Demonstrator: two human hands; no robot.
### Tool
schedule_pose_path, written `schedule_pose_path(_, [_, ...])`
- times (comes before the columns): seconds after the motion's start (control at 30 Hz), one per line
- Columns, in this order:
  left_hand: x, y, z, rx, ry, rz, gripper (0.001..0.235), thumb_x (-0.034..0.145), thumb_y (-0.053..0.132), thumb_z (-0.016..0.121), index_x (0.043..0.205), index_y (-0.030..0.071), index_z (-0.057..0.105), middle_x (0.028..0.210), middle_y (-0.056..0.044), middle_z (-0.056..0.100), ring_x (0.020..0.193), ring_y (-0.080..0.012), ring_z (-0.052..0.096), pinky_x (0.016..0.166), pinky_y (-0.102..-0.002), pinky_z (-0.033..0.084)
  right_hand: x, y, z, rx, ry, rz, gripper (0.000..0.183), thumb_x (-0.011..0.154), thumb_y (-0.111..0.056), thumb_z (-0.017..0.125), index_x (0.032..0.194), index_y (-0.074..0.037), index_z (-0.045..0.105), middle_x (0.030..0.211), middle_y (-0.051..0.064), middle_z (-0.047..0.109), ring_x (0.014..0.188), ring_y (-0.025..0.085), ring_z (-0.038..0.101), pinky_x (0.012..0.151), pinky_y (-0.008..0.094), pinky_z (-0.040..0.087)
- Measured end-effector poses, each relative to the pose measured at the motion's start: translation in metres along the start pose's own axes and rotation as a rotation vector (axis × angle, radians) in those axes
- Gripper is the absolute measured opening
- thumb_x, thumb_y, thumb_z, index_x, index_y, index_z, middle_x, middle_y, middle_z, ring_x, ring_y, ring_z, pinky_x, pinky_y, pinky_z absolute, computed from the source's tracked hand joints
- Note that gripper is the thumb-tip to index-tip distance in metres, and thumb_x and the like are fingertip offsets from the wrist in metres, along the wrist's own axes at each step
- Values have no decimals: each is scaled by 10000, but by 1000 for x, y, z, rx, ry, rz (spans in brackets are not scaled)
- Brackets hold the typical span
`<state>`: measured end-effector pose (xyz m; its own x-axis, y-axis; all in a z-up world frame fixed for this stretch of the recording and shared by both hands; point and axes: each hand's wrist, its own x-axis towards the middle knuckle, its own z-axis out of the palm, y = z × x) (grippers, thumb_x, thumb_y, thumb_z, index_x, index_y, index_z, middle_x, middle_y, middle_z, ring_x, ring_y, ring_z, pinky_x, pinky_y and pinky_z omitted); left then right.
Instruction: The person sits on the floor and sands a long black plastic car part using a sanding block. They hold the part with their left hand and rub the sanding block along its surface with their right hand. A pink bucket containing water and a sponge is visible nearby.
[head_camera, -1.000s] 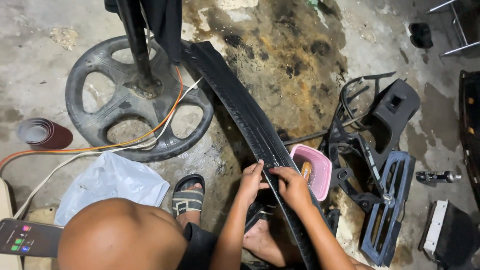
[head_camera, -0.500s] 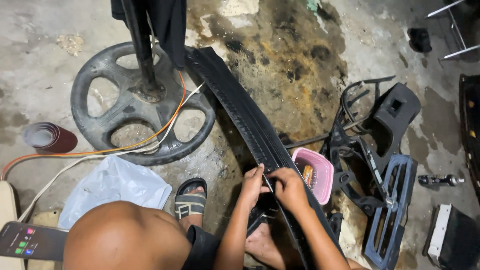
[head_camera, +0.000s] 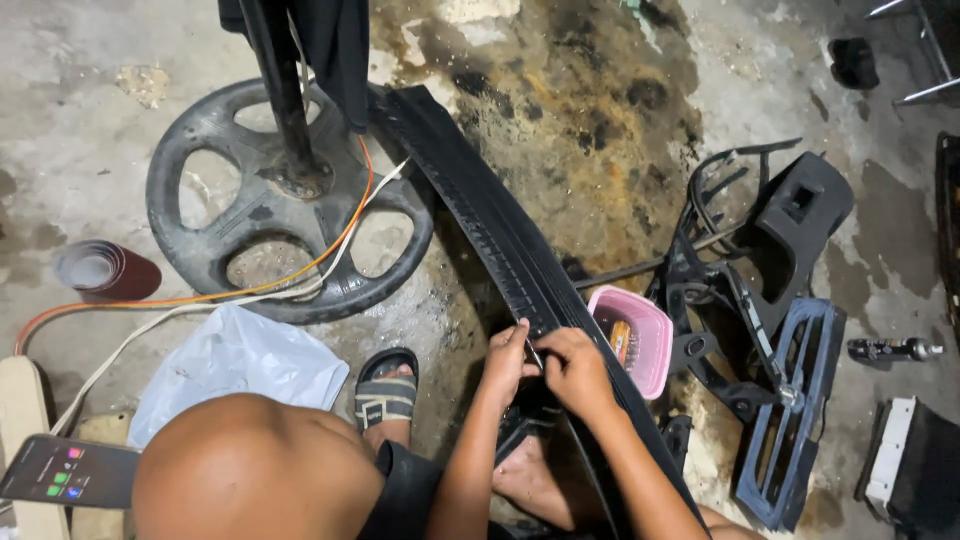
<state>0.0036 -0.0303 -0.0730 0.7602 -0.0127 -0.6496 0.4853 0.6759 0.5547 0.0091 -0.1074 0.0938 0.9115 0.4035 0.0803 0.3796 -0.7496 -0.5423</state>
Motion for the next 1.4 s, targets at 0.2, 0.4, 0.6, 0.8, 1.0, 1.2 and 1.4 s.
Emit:
schedule_pose_path(0.2, [-5, 8, 7, 1, -31, -5, 418, 1052, 383, 539, 1125, 5, 700, 1016, -176, 767, 856, -253, 761, 647, -458, 647, -2, 34, 7, -129, 34, 52, 309, 732, 29, 628, 866, -194, 796, 848, 61, 753, 913, 327, 698, 896, 432, 546])
schedule_pose_path(0.4, [-39, 43, 16, -9, -7, -31, 385, 1028, 401, 555, 1087, 54, 710, 984, -139, 765, 818, -212, 731, 633, -438, 641, -4, 36, 12, 12, 150, 6, 258, 726, 2, 643, 813, -190, 792, 802, 57, 751, 848, 321, 695, 830, 413, 557])
schedule_pose_path(0.6, [-38, 42, 12, -81, 0, -41, 383, 1020, 379, 583, 1091, 21, 701, 930, -135, 712, 821, -249, 714, 667, -486, 636, -2, 4, 13, 118, 168, -12, 200, 722, 20, 665, 746, -144, 776, 770, 81, 757, 815, 333, 701, 792, 418, 561])
schedule_pose_path(0.8, [24, -28, -17, -77, 29, -41, 349, 1018, 373, 578, 1039, 51, 711, 901, -86, 732, 760, -190, 720, 592, -386, 647, -5, 1, 21, 68, 184, -50, 196, 712, 25, 672, 736, -140, 775, 764, 74, 750, 778, 330, 688, 769, 420, 557])
schedule_pose_path(1.0, [1, 0, -5, -70, 22, -30, 347, 1015, 385, 586, 1029, 63, 714, 901, -79, 725, 754, -182, 711, 592, -389, 644, -2, 12, 24, 16, 188, -30, 195, 720, 6, 662, 699, -163, 759, 722, 55, 723, 763, 301, 669, 770, 407, 535])
schedule_pose_path(1.2, [-34, 38, 12, -77, 2, -29, 366, 1013, 375, 581, 1061, 34, 708, 950, -126, 747, 802, -230, 745, 599, -433, 641, 1, 29, 23, 8, 229, 5, 159, 738, -11, 681, 725, -149, 758, 727, 79, 721, 754, 320, 669, 760, 411, 548])
schedule_pose_path(1.4, [-46, 51, 19, -108, -7, -44, 364, 1013, 343, 586, 1074, 7, 711, 974, -168, 759, 817, -298, 764, 619, -495, 636, -2, 36, 19, 23, 231, 55, 152, 740, -26, 702, 738, -159, 776, 740, 87, 729, 772, 332, 675, 755, 419, 553])
